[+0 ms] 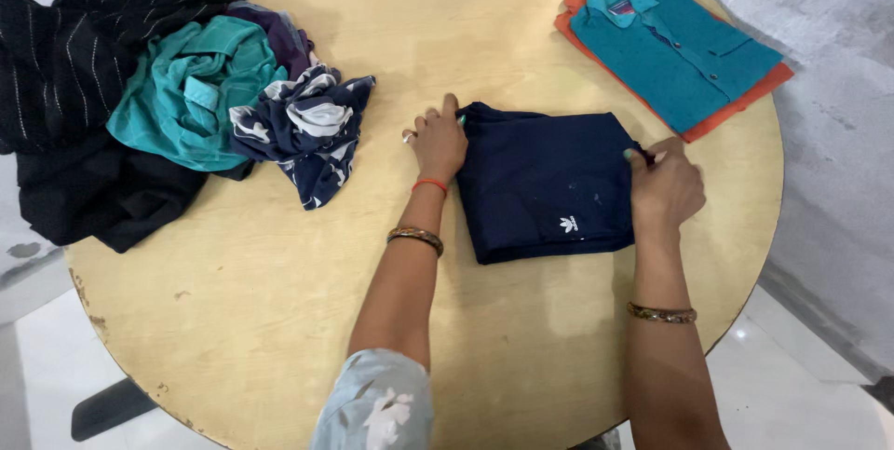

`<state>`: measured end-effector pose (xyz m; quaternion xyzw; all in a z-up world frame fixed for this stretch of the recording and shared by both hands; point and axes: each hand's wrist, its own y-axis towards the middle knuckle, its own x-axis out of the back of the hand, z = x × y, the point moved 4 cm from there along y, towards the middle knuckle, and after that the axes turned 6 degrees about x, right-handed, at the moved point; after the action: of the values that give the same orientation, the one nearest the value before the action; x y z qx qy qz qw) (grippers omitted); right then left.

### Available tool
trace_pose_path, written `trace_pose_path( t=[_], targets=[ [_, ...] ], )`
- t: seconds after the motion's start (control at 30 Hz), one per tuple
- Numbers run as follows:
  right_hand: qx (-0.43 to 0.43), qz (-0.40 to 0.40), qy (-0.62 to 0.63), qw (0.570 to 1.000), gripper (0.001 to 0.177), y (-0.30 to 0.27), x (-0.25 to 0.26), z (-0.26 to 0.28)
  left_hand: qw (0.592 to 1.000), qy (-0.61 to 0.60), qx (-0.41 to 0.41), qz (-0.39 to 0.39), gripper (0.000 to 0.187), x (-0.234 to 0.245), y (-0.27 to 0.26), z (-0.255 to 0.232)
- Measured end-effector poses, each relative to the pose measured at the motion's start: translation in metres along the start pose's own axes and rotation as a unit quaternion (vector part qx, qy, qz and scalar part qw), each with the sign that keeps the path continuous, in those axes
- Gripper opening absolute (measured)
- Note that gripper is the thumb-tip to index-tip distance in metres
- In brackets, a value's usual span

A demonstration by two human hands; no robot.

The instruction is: The person folds several garments on a round wooden table. They smooth and fold a dark blue long-sleeved shirt, then a patterned top, and finally a teal checkered shirt, stacking each folded item on the right side of the table.

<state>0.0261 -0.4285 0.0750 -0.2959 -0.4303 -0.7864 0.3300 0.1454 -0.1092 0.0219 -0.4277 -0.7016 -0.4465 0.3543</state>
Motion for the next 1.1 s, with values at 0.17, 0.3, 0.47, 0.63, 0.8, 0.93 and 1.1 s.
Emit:
trace_pose_path(
  t=[0.17, 0.3, 0.47, 0.63, 0.8, 0.93, 1.1],
  targets=[
    [0.191, 0.065, 0.162, 0.966, 0.025, -0.003, -0.017, 0.049, 0.98, -0.012, -0.14, -0.139, 0.047, 0.015, -0.016, -0.021],
    [0.345, 0.2, 0.079, 0.914, 0.051, -0.034, -0.075, 0.11, 0.973, -0.042, -0.226, 0.037, 0.043, -0.015, -0.041, -0.047],
    [0.304, 0.236, -0.112, 0.916, 0.079, -0.034, -0.101, 0.076, 0.97, -0.046, -0.236, 0.04, 0.052, -0.02, -0.057, -0.042],
    [0.264, 0.188, -0.145, 0.935, 0.087, -0.002, -0.082, 0.007, 0.972, -0.024, -0.221, 0.074, 0.055, -0.021, -0.049, -0.035],
    [0.241, 0.139, -0.124, 0.952, 0.078, 0.002, -0.052, 0.009, 0.963, -0.059, -0.24, 0.103, 0.049, -0.035, -0.033, -0.03],
    [0.413, 0.301, 0.045, 0.858, 0.061, -0.035, -0.046, 0.082, 0.943, -0.12, -0.279, 0.134, 0.048, -0.037, -0.013, -0.014],
    [0.534, 0.392, 0.127, 0.739, 0.057, -0.083, -0.031, 0.139, 0.942, -0.032, -0.304, 0.138, 0.05, -0.026, -0.015, -0.008]
  ],
)
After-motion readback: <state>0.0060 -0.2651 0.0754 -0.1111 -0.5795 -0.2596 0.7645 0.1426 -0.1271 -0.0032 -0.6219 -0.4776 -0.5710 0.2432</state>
